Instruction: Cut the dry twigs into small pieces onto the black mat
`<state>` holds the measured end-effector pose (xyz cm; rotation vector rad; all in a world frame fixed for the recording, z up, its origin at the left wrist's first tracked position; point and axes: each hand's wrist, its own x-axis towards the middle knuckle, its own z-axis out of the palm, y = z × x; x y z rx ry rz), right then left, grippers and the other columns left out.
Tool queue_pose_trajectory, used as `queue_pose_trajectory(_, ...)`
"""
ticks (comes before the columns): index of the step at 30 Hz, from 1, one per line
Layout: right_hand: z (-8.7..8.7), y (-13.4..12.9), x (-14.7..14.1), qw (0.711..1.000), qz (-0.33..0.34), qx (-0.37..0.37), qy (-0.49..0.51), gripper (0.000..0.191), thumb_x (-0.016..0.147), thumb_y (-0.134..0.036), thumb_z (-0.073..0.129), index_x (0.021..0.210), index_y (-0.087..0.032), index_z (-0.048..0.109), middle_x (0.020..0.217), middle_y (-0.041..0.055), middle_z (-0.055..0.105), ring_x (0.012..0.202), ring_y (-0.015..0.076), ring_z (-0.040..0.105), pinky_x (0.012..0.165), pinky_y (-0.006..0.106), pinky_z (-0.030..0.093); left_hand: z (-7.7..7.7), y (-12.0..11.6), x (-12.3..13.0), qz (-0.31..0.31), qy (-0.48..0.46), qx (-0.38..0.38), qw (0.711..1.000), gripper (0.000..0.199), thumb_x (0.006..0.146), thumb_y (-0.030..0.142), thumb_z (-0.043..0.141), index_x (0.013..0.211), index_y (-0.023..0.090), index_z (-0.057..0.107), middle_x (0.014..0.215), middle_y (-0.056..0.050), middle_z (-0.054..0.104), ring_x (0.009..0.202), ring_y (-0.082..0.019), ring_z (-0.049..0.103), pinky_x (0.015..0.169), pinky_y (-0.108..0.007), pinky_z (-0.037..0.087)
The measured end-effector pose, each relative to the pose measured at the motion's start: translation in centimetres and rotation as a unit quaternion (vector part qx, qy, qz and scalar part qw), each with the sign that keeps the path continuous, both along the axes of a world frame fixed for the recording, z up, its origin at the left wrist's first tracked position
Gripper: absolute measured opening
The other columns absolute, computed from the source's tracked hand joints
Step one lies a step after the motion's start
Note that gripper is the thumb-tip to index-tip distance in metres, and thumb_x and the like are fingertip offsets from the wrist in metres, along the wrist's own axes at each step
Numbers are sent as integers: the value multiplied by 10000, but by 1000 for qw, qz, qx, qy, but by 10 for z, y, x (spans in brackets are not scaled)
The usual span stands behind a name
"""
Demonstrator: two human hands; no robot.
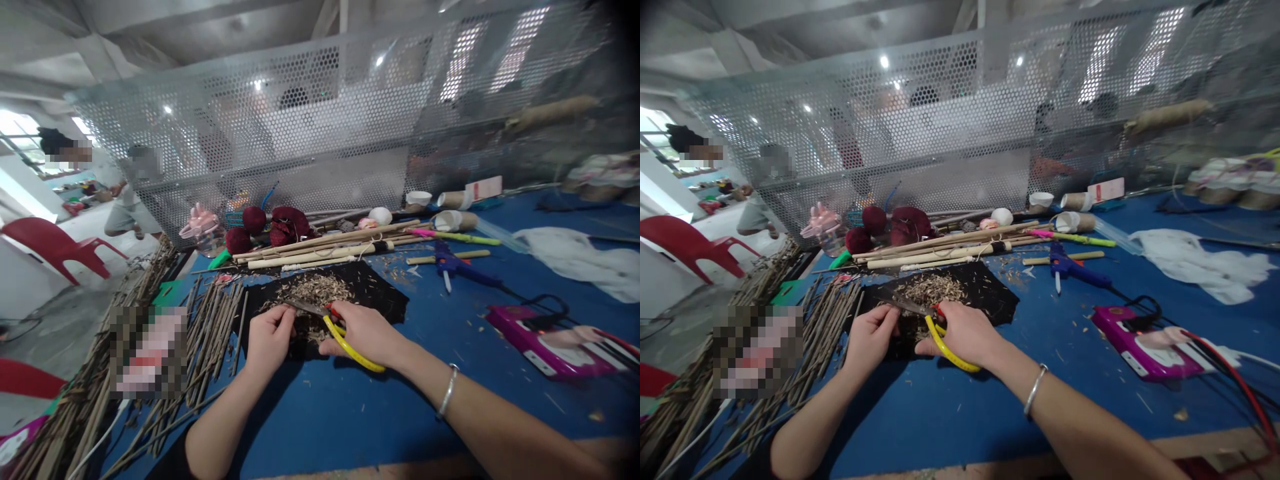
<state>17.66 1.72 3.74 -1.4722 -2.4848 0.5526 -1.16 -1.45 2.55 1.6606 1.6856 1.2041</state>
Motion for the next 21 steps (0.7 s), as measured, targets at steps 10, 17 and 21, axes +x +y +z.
queue_pose_trajectory(10,-1,9,5,1000,-12,-1,-18,521,605,-717,521,698,-204,518,647,18,567,565,146,500,481,229,247,-4,3,-6,17,62,11,998,343,810,388,442,744,159,689,510,3,572,489,-117,508,490,-205,364)
queue_pose_trajectory(17,-9,22,13,999,-20,16,34,445,628,-640,557,719,-205,525,614,-6,532,530,117,429,472,209,243,-9,12,-13,40,108,26,993,322,822,360,436,853,184,703,758,-32,694,714,-161,626,699,-246,456)
queue_pose_trajectory(21,-14,26,13,996,-49,60,37,407,640,-606,565,727,-209,527,645,2,554,539,122,444,484,211,246,-5,15,-14,52,156,39,986,316,840,285,403,990,179,660,953,-58,678,875,-170,612,819,-257,434)
